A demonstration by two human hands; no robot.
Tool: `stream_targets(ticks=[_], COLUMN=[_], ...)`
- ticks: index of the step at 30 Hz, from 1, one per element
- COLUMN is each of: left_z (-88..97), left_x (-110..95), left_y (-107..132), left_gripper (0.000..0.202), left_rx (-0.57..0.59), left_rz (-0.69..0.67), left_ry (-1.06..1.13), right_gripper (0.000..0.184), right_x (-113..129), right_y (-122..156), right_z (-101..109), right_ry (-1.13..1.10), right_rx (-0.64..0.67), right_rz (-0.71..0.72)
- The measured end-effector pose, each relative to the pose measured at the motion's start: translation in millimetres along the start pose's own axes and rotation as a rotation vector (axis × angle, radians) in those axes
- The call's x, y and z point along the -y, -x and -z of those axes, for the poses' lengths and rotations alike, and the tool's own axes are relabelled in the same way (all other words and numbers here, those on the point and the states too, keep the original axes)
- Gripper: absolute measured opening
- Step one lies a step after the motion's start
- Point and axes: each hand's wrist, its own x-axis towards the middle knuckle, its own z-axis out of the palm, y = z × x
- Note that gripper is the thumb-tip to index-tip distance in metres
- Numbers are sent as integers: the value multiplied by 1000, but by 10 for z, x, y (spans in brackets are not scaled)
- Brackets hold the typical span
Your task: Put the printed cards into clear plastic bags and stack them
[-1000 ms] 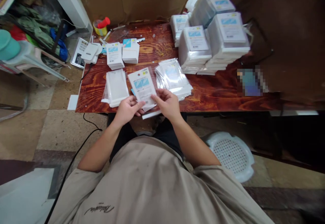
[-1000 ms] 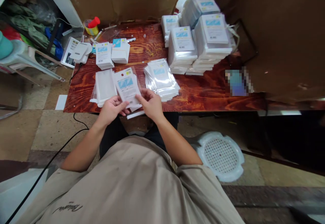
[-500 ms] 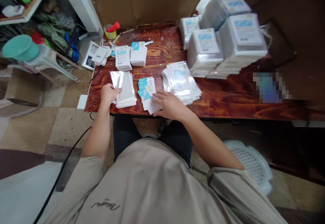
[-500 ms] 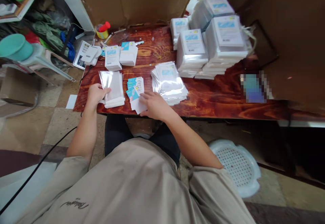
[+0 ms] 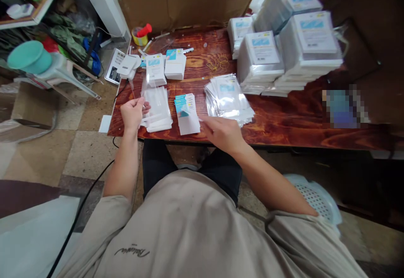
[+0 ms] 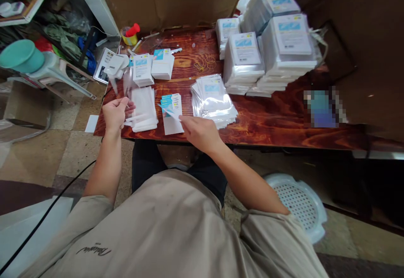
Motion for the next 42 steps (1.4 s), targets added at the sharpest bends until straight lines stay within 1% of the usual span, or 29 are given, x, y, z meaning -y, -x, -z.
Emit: stream_targets(ticks=[1,2,3,4,5,7,9,11,13,16,17,18,19,20,23,24,25,27,30,32,35,37,40,42], left_z=[-61,-123,-181,-236,-284,-362,-417,-454,-484,-517,-523,-524,-519,-507,-454,-440,-432,-439,-486,-508,-499,-477,-461,-465], left_x=[6,9,9,8,4,-9,-27,-47,-64,-77,-77,-77,-77,-78,-96,-107,-121,-148,-167,-152,-107,-84,-82,-94], left_y=[32,70,113,160,209,310,406,498,591,724,760,789,809,821,831,839,857,926,1087,1179,1222,1198,1145,1096], left_gripper=[29,31,34,35,36,36,35,35,37,45,47,48,49,48,43,43,43,46,49,50,50,51,52,54], left_rx=[9,20,32,47,60,95,135,170,196,240,258,274,287,291,314,331,354,397,458,517,591,614,650,712], left_rz=[49,88,122,151,178,217,240,258,269,265,261,257,254,253,283,300,313,319,320,331,308,279,235,199], left_ry=[138,236,304,355,397,464,505,512,499,491,492,492,493,493,504,513,521,532,511,475,417,353,206,114], right_gripper=[30,33,37,40,43,46,48,50,50,48,48,48,49,49,46,45,45,54,72,71,55,49,55,60], right_x=[15,42,78,117,152,190,179,149,148,227,258,279,284,270,140,89,48,11,64,124,192,218,196,88], right_y=[47,92,134,168,194,217,211,191,169,147,147,153,164,180,246,263,273,266,196,139,92,87,71,22], right_z=[10,10,-3,-29,-68,-165,-259,-327,-371,-431,-451,-470,-486,-497,-512,-520,-532,-571,-633,-644,-610,-575,-518,-452], right_ry=[-139,-297,-465,-629,-772,-955,-1008,-1008,-983,-916,-916,-940,-985,-1041,-1128,-1121,-1103,-1054,-960,-907,-857,-857,-1009,-1079], right_rx=[-140,-233,-269,-254,-211,-124,-122,-185,-293,-481,-515,-524,-496,-431,-141,-82,-68,-144,-326,-381,-355,-322,-237,-202], right_rz=[-103,-206,-301,-383,-451,-549,-615,-654,-669,-655,-647,-639,-631,-617,-504,-455,-411,-372,-423,-482,-539,-554,-553,-549])
